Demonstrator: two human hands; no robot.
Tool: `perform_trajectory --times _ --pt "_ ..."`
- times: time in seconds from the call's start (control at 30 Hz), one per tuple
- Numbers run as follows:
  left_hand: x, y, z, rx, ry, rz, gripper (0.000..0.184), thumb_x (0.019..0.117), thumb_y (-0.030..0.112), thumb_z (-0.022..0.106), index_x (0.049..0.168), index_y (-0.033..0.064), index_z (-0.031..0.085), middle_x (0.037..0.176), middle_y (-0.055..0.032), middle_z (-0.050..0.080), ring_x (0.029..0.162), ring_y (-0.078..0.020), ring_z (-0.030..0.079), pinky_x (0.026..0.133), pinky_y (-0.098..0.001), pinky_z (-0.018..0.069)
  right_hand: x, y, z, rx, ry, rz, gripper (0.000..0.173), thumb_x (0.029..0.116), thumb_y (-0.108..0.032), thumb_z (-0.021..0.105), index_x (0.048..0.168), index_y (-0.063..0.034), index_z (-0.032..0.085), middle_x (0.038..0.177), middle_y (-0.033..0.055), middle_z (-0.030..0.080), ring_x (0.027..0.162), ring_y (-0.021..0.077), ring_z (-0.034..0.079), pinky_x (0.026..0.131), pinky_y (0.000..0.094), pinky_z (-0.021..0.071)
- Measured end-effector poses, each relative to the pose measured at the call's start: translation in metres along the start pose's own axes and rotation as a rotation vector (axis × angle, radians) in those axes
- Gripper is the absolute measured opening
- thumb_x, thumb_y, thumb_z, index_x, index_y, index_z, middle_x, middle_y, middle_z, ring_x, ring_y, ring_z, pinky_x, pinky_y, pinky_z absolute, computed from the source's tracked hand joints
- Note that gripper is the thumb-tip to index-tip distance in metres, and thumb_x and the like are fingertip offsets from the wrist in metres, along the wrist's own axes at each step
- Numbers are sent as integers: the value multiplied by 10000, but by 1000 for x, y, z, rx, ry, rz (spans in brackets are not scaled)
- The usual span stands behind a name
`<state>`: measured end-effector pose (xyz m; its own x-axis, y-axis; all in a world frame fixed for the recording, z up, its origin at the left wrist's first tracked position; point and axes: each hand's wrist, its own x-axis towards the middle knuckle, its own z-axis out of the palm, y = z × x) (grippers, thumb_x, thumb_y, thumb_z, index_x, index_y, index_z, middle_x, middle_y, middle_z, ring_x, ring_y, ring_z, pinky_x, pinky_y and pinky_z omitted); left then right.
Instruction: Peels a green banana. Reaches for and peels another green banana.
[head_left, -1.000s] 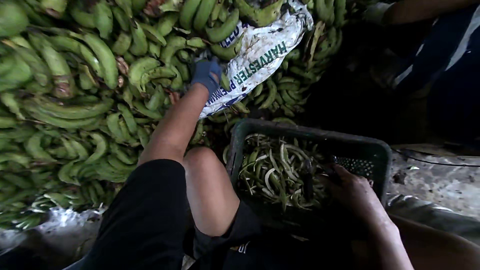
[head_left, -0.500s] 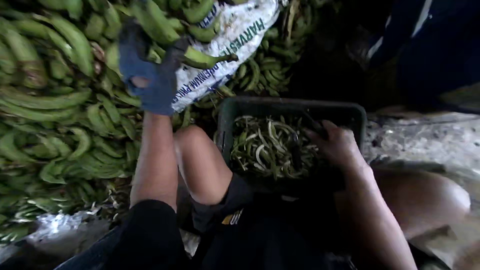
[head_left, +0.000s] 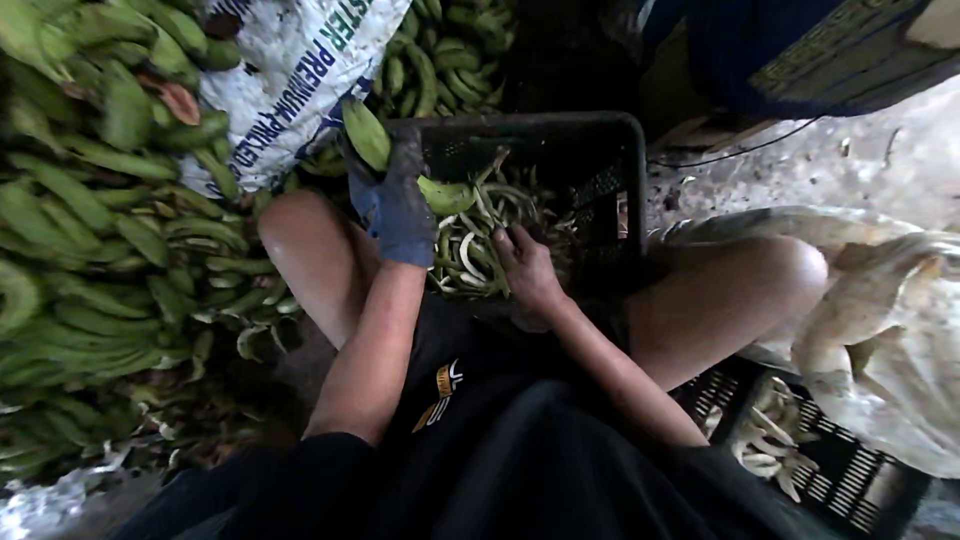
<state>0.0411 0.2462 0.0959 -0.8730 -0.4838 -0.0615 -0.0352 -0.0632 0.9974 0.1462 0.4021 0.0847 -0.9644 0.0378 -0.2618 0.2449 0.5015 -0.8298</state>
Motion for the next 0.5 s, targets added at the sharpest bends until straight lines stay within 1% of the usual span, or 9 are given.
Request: perform_trajectory --times 0.07,0.1,0.17,0.27,0.33,0.37,0.4,0.43,0.5 --pt "-6 0 3 115 -19 73 774 871 265 812 1486 22 411 1265 -89 654 1095 -139 676 955 -338 593 8 -1 -3 -7 -44 82 452 1113 -390 420 1213 -15 652 919 148 699 833 248 695 808 479 575" --pt "-8 -3 1 140 -37 99 784 876 265 807 1496 16 397 1284 -94 643 1110 -139 668 967 -337 584 6 -8 -8 14 -14 49 442 1115 -375 421 1210 -16 662 891 130 695 790 217 684 776 441 580" --pt "-7 -6 1 129 -67 146 801 875 254 806 1510 9 383 1296 -105 634 1105 -151 667 958 -339 586 -1 -28 -20 104 138 -184 360 1114 -282 434 1096 -2 659 737 43 605 618 107 589 607 313 542" --pt "-9 -6 4 61 -131 219 793 888 204 791 1522 -10 365 1329 -125 611 1120 -174 659 951 -348 593 -4 -44 -24 157 271 -430 349 1115 -227 402 1086 40 625 717 23 565 593 76 554 543 269 518" --pt "-10 0 7 22 -165 256 786 891 182 779 1514 -33 351 1277 -132 622 1032 -182 677 872 -351 614 3 -15 -10 -66 96 -159 417 1120 -306 385 1145 21 643 825 140 665 724 241 674 679 437 587" --pt "-12 4 6 10 -186 273 788 885 167 777 1505 -54 344 1245 -135 632 995 -186 682 846 -354 620 10 6 -4 -128 -100 99 495 1127 -374 370 1245 17 649 1038 236 708 971 367 706 886 567 560" --pt "-12 8 5 1 -195 280 794 882 172 786 1496 -67 343 1232 -137 646 995 -193 693 857 -368 627 18 31 1 -163 -188 277 536 1122 -417 362 1265 13 648 1160 264 691 1107 414 677 973 625 516" --pt "-9 12 2 -19 -208 258 807 885 171 778 1507 -64 321 1240 -138 644 1017 -203 693 885 -385 624 24 43 -1 -177 -180 383 561 1118 -452 347 1273 2 637 1193 258 681 1142 418 665 982 635 511" --pt "6 15 2 -111 -198 144 727 922 185 729 1492 -31 333 1180 -138 658 969 -225 697 854 -416 625 35 32 -28 -151 0 372 538 1111 -458 384 1366 -31 590 1142 244 703 1069 400 696 936 613 543"
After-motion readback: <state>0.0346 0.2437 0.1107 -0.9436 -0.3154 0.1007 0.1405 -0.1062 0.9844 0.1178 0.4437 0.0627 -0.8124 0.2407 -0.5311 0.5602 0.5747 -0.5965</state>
